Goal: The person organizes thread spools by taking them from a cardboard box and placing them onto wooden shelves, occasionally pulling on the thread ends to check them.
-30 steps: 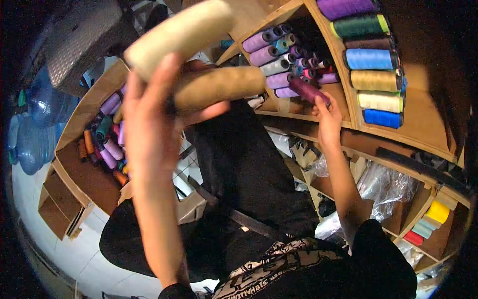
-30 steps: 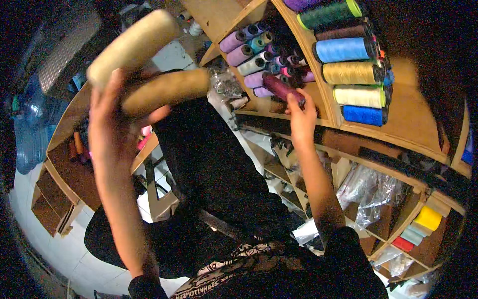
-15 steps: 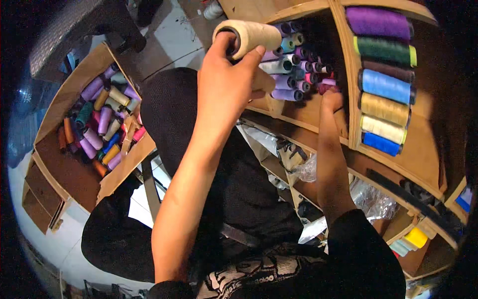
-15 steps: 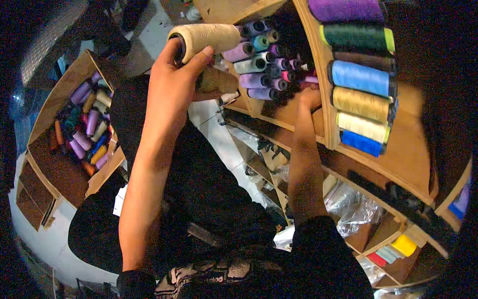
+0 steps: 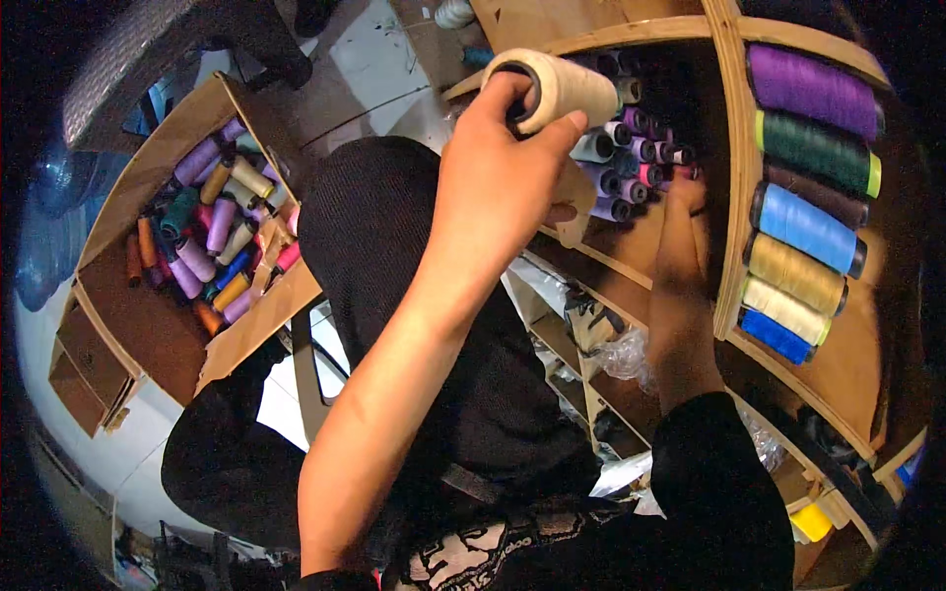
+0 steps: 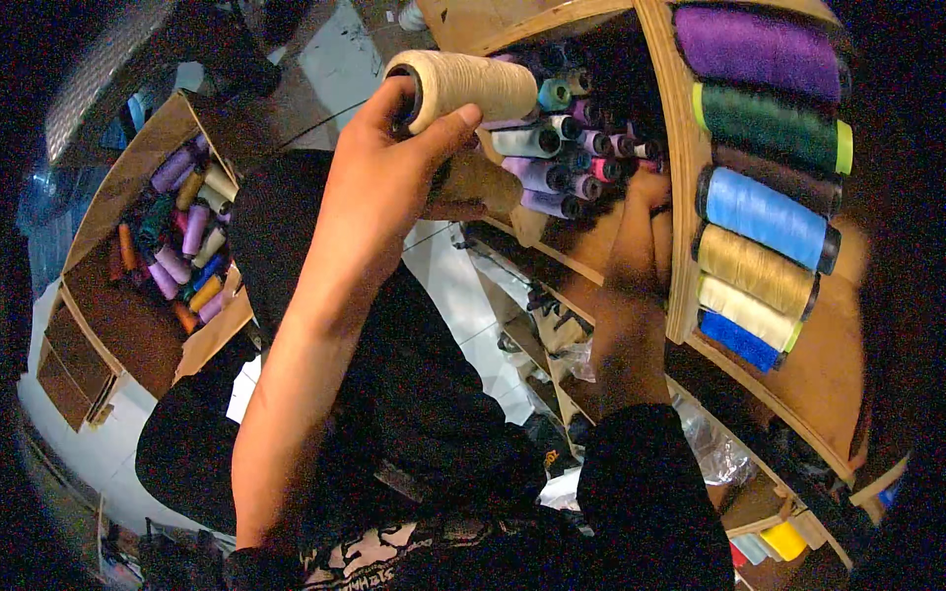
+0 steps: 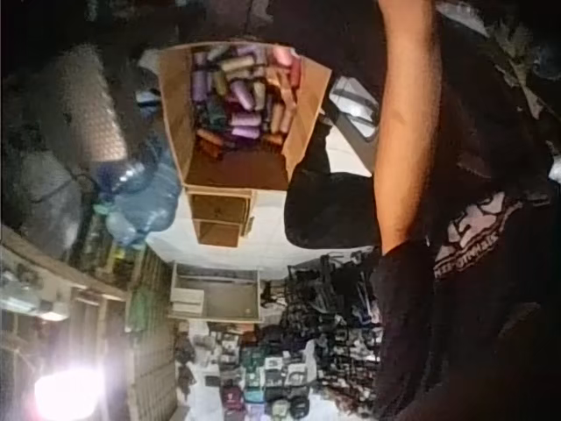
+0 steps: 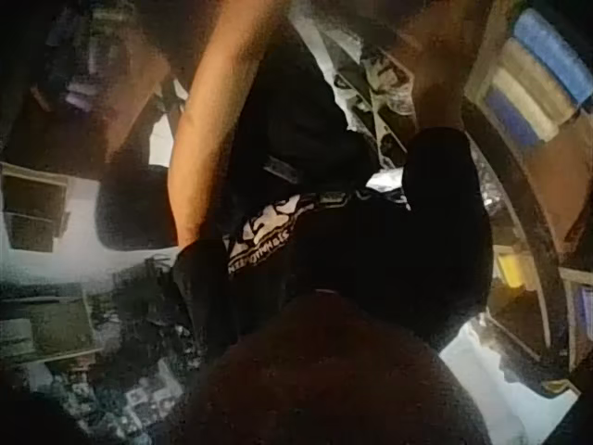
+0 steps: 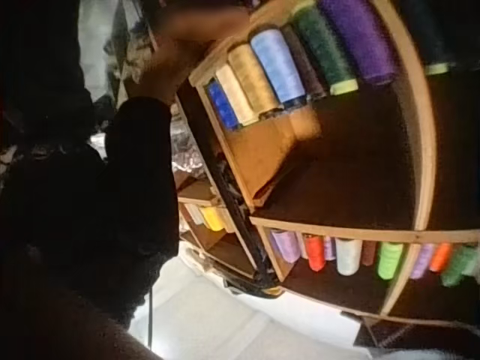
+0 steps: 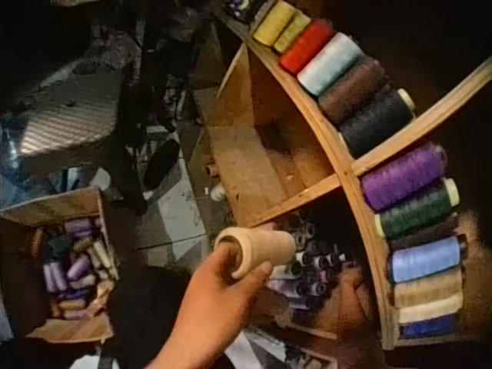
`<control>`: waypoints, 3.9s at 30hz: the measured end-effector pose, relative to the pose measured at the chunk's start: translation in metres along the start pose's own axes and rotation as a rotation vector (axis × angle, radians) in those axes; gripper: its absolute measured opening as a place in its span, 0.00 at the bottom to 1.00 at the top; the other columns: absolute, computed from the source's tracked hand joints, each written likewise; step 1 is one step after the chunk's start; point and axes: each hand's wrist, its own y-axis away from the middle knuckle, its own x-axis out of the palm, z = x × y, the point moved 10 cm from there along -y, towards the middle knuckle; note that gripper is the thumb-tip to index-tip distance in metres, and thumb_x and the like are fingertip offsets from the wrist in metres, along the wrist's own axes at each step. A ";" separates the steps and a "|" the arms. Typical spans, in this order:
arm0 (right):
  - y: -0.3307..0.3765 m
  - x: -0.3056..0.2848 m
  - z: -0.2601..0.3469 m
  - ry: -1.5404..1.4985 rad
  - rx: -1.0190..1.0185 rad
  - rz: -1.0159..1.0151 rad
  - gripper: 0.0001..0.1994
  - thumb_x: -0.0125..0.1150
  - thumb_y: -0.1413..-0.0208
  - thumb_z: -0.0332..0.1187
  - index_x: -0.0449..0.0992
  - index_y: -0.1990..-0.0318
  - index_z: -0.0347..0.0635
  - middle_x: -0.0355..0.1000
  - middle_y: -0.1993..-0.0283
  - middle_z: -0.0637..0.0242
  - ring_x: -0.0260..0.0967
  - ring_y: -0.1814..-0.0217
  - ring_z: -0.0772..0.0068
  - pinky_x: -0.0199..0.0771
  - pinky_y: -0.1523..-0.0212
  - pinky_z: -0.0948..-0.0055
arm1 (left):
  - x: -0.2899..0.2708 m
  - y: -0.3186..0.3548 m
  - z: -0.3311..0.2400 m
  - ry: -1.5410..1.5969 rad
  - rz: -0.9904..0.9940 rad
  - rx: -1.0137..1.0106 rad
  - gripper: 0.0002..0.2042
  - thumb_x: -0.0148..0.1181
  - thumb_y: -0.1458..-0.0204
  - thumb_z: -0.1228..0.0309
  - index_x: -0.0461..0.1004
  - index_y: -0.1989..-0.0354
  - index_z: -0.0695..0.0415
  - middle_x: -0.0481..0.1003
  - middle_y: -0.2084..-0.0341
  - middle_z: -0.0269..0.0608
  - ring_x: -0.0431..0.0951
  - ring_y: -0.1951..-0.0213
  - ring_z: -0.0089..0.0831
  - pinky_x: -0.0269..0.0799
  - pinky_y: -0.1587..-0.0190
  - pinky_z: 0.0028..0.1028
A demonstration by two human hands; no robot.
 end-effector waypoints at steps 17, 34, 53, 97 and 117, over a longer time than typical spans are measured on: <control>0.262 -0.155 0.097 -1.577 -0.197 1.278 0.28 0.50 0.44 0.38 0.49 0.39 0.42 0.63 0.49 0.64 0.67 0.59 0.70 0.69 0.59 0.69 | 0.065 0.029 0.037 0.156 0.564 -0.455 0.22 0.58 0.53 0.69 0.62 0.50 0.60 0.71 0.63 0.46 0.76 0.67 0.38 0.78 0.77 0.34; 0.153 -0.134 -0.007 -0.967 -0.029 0.237 0.23 0.44 0.44 0.52 0.67 0.56 0.38 0.63 0.68 0.70 0.60 0.68 0.78 0.61 0.68 0.79 | 0.015 0.000 0.014 -0.371 0.107 -0.061 0.26 0.58 0.58 0.64 0.65 0.51 0.66 0.74 0.65 0.58 0.76 0.61 0.43 0.69 0.57 0.32; 0.066 -0.088 0.008 -0.168 -0.416 -0.169 0.14 0.50 0.50 0.32 0.70 0.57 0.35 0.67 0.54 0.46 0.65 0.53 0.48 0.64 0.52 0.59 | 0.029 -0.003 0.007 -0.343 0.124 0.020 0.21 0.57 0.57 0.68 0.65 0.57 0.70 0.73 0.71 0.65 0.77 0.71 0.50 0.72 0.64 0.38; 0.137 -0.078 0.033 0.137 -0.502 0.463 0.14 0.62 0.58 0.37 0.74 0.63 0.41 0.72 0.63 0.49 0.71 0.58 0.53 0.68 0.58 0.62 | 0.039 -0.004 0.021 -0.063 0.190 -0.062 0.21 0.56 0.56 0.70 0.63 0.55 0.70 0.75 0.73 0.53 0.78 0.75 0.40 0.75 0.80 0.31; 0.079 -0.070 0.072 -0.075 -0.516 0.119 0.24 0.63 0.62 0.31 0.70 0.52 0.45 0.71 0.59 0.50 0.69 0.55 0.51 0.69 0.55 0.61 | 0.035 -0.009 0.022 -0.268 0.127 0.052 0.23 0.57 0.57 0.67 0.65 0.55 0.69 0.74 0.71 0.57 0.77 0.68 0.44 0.71 0.64 0.34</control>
